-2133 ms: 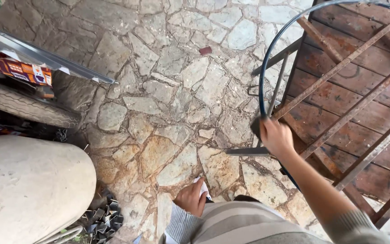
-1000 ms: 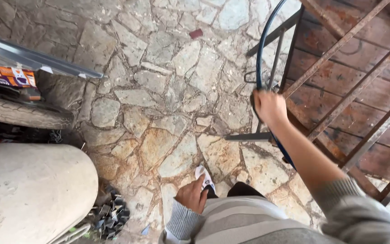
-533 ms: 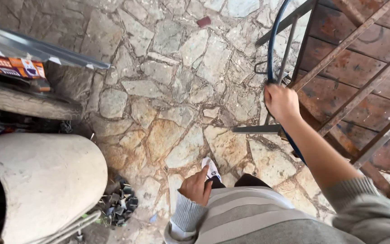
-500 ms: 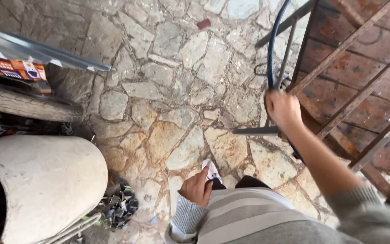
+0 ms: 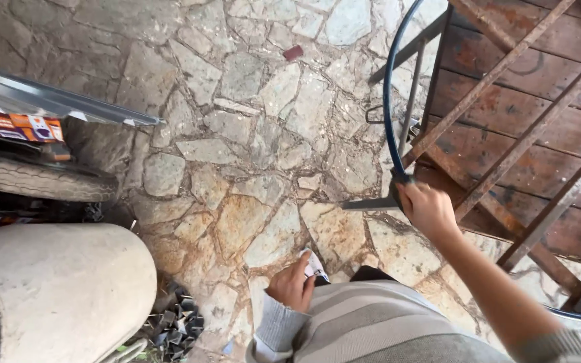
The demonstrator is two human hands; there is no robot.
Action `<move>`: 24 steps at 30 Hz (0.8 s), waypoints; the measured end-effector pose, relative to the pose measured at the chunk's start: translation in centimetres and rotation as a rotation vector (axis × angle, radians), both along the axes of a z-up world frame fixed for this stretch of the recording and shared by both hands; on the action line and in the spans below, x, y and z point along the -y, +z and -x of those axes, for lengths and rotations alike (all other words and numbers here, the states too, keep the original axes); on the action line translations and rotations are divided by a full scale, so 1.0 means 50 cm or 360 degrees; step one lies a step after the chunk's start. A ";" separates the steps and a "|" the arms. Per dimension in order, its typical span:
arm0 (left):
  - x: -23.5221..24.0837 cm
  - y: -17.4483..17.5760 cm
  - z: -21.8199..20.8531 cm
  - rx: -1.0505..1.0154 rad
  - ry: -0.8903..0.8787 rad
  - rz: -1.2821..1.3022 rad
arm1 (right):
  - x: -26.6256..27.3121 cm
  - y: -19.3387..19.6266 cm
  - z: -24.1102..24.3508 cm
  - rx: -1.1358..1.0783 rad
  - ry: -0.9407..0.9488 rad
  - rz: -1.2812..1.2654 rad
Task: Cleaning a circular metal frame by wiping it with a sponge dipped in a liquid solution
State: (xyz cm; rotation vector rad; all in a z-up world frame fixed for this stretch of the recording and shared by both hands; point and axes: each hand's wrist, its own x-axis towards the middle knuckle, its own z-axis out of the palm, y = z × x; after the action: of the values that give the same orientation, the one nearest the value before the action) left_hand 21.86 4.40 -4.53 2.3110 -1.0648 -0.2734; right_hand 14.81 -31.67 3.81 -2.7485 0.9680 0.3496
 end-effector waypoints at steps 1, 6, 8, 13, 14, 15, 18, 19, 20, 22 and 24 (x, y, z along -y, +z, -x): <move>-0.008 0.000 0.000 0.0042 -0.0047 -0.0048 | -0.002 -0.010 0.020 0.0161 0.0093 0.0046; -0.003 -0.002 0.020 0.0028 -0.0096 -0.0111 | 0.062 -0.001 -0.128 0.0225 0.0169 0.0093; 0.001 -0.007 0.024 0.0100 -0.0098 -0.0025 | 0.099 -0.029 -0.171 0.0702 0.0308 0.0184; -0.010 0.006 0.029 0.0148 -0.0017 0.0011 | -0.006 0.005 0.024 0.0426 0.0266 0.0105; -0.014 -0.006 0.036 0.0212 -0.0012 0.0017 | -0.012 -0.009 0.077 0.0689 0.0385 0.0246; -0.020 -0.001 0.047 0.0201 -0.0003 0.0013 | -0.007 0.008 0.036 0.0680 0.0394 0.0239; -0.016 0.009 0.048 0.0052 -0.0115 -0.0124 | 0.036 0.029 -0.086 0.0009 0.0122 -0.0013; -0.013 0.012 0.055 0.0031 -0.0114 -0.0116 | 0.057 0.015 -0.120 0.0251 0.0177 0.0016; -0.011 0.015 0.061 0.0010 -0.0112 -0.0107 | 0.077 0.000 -0.155 0.0493 0.0230 0.0044; -0.012 -0.006 0.086 0.0066 -0.0043 -0.0090 | 0.041 0.002 -0.081 0.0297 0.0278 0.0070; 0.002 -0.013 0.071 0.0154 0.0052 -0.0038 | 0.026 -0.005 -0.009 0.0129 0.0351 0.0134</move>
State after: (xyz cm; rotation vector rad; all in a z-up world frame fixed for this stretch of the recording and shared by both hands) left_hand 18.31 4.29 -5.18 2.3817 -1.0748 -0.1637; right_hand 15.26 -32.98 3.58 -2.9281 0.6758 0.2338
